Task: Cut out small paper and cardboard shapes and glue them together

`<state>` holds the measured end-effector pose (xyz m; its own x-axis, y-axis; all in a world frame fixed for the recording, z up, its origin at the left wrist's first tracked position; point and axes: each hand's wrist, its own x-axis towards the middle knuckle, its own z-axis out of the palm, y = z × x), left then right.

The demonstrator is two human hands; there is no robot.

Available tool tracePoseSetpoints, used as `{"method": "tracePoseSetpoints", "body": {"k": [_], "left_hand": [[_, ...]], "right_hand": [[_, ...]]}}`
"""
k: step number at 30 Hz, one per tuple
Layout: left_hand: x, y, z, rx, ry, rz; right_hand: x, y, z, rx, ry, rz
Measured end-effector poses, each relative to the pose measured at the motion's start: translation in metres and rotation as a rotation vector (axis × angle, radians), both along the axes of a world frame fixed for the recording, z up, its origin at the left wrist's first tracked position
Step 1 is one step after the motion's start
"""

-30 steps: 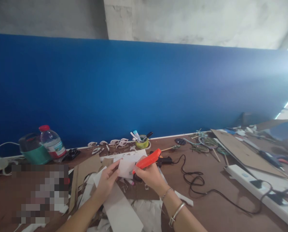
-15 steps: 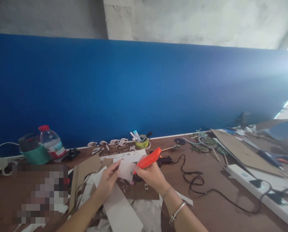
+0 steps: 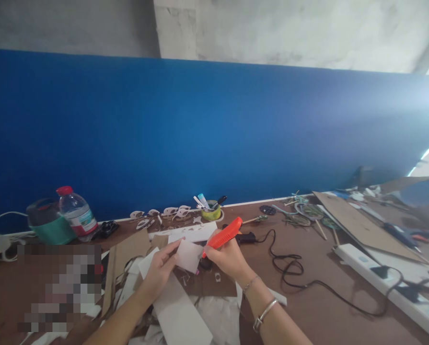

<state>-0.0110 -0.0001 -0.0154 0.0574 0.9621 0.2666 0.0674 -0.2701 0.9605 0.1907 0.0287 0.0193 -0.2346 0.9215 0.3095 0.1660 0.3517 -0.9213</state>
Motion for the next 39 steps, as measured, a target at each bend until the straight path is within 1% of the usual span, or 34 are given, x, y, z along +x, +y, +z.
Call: {"method": "tracePoseSetpoints", "body": {"k": [4, 10, 14, 18, 20, 23, 25, 29, 31, 33, 36, 39], "left_hand": [[0.000, 0.000, 0.001, -0.020, -0.003, -0.013], [0.000, -0.001, 0.004, -0.051, -0.009, -0.020], [0.000, -0.001, 0.004, -0.050, 0.006, 0.031], [0.000, 0.000, 0.000, -0.057, -0.026, 0.051], [0.000, 0.000, -0.001, -0.055, -0.036, 0.047], [0.000, -0.001, -0.001, -0.050, -0.043, 0.038], [0.001, -0.003, 0.001, -0.056, -0.042, 0.043], [0.002, -0.004, 0.002, -0.097, -0.080, 0.061], [0.003, -0.003, 0.002, -0.099, -0.147, 0.057], [0.003, -0.001, 0.001, -0.118, -0.183, 0.033], [0.004, 0.001, -0.002, -0.179, -0.134, -0.043], [0.005, 0.003, -0.005, -0.216, -0.104, -0.058]], "right_hand": [[0.002, 0.001, 0.001, -0.013, 0.011, -0.036], [0.005, 0.005, -0.002, 0.005, 0.012, -0.058], [0.012, 0.009, -0.001, 0.031, 0.022, -0.166], [0.015, 0.012, -0.002, -0.031, 0.164, -0.256], [0.012, 0.011, -0.004, -0.020, 0.181, -0.244], [0.003, 0.006, -0.008, -0.009, 0.154, -0.160], [-0.004, 0.001, -0.010, -0.020, 0.121, -0.113], [-0.013, -0.005, -0.012, -0.039, 0.025, -0.079], [-0.016, -0.007, -0.013, -0.042, 0.061, -0.094], [-0.018, -0.007, -0.016, -0.032, 0.127, -0.137], [-0.020, -0.007, -0.020, -0.008, 0.176, -0.191], [-0.020, -0.005, -0.024, 0.003, 0.199, -0.170]]}}
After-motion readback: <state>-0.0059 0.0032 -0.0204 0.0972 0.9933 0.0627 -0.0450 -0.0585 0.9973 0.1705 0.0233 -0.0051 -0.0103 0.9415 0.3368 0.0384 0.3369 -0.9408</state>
